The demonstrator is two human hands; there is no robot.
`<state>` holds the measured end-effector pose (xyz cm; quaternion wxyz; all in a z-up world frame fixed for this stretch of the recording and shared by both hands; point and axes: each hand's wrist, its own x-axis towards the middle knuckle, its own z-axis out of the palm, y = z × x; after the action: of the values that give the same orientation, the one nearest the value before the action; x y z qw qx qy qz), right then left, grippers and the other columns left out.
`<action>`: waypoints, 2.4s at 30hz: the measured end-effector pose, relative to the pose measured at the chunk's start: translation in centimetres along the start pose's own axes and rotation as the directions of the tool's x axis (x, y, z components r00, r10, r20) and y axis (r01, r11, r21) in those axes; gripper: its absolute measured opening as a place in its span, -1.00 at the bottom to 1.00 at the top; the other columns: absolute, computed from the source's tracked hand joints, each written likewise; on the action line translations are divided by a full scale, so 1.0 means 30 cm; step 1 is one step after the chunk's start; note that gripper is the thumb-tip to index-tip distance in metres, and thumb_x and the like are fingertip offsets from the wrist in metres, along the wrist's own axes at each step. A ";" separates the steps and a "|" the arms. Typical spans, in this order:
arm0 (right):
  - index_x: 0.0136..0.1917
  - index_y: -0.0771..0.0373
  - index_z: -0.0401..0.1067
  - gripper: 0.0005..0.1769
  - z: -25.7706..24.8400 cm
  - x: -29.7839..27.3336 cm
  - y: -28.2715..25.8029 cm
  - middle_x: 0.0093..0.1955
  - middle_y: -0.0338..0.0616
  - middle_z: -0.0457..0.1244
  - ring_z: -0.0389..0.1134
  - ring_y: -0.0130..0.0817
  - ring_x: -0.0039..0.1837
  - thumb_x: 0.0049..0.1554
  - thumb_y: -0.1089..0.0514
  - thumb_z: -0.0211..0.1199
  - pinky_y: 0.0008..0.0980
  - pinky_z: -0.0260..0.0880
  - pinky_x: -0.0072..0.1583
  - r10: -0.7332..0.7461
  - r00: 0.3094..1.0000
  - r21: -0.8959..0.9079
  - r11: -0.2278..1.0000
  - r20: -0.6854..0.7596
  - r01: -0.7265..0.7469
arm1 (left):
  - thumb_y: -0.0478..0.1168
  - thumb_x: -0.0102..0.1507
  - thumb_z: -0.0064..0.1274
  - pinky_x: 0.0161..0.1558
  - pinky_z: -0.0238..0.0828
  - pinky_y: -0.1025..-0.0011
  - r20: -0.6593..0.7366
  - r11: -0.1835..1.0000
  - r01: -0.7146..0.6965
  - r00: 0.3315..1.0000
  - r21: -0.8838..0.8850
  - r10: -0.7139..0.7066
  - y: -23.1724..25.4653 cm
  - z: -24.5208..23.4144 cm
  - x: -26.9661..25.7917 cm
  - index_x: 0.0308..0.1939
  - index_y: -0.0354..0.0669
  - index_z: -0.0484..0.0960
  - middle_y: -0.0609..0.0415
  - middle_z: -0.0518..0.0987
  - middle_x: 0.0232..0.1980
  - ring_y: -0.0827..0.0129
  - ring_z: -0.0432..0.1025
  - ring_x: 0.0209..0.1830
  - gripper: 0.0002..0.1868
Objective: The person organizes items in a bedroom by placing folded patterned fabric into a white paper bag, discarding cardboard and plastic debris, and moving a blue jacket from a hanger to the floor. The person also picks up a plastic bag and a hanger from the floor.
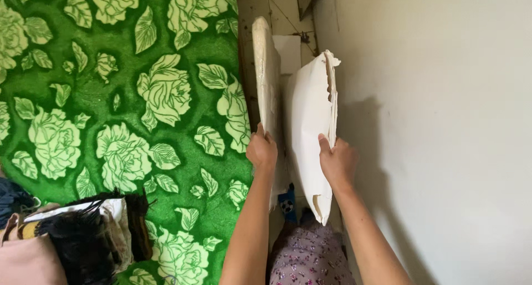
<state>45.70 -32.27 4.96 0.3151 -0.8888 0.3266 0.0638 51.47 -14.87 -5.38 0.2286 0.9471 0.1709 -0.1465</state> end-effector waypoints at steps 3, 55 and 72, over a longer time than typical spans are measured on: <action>-0.24 0.42 0.52 -0.45 0.057 0.061 0.021 -0.34 0.27 0.33 0.39 0.24 -0.24 0.21 -0.17 0.23 0.10 0.38 -0.07 -0.008 1.000 -0.030 1.000 -0.010 0.008 | -0.14 0.35 -0.04 -0.13 0.47 0.00 -0.039 0.999 -0.004 0.999 -0.032 0.003 -0.007 0.061 0.042 0.35 0.01 0.51 -0.14 0.61 -0.05 -0.09 0.54 -0.14 -0.54; 0.46 0.21 0.34 -0.48 0.001 0.107 -0.313 0.14 0.14 0.39 0.44 0.07 -0.04 0.24 0.09 0.10 -0.05 0.44 -0.03 -0.353 0.936 0.039 0.935 0.008 0.352 | -0.19 0.26 0.02 0.03 0.49 -0.01 0.139 0.986 -0.072 0.986 -0.150 0.093 0.668 -0.413 0.252 0.02 -0.30 0.63 -0.28 0.68 -0.08 -0.18 0.57 -0.03 -0.68; 0.60 0.41 -0.08 0.36 -0.181 0.710 -0.531 0.47 0.24 0.16 0.36 0.09 0.40 0.00 -0.75 -0.36 0.03 0.47 0.30 -0.063 0.671 0.505 0.710 0.739 -0.491 | -0.39 0.10 0.10 -0.26 0.60 0.16 -0.228 0.869 -0.495 0.849 -0.024 0.477 0.514 -0.508 0.094 0.34 -0.22 0.45 -0.35 0.62 0.14 -0.05 0.64 -0.22 -0.33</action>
<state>71.66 -37.68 10.73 0.7017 -0.5677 0.2891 0.3190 63.06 -19.69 12.50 0.2770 0.9595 -0.0449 0.0265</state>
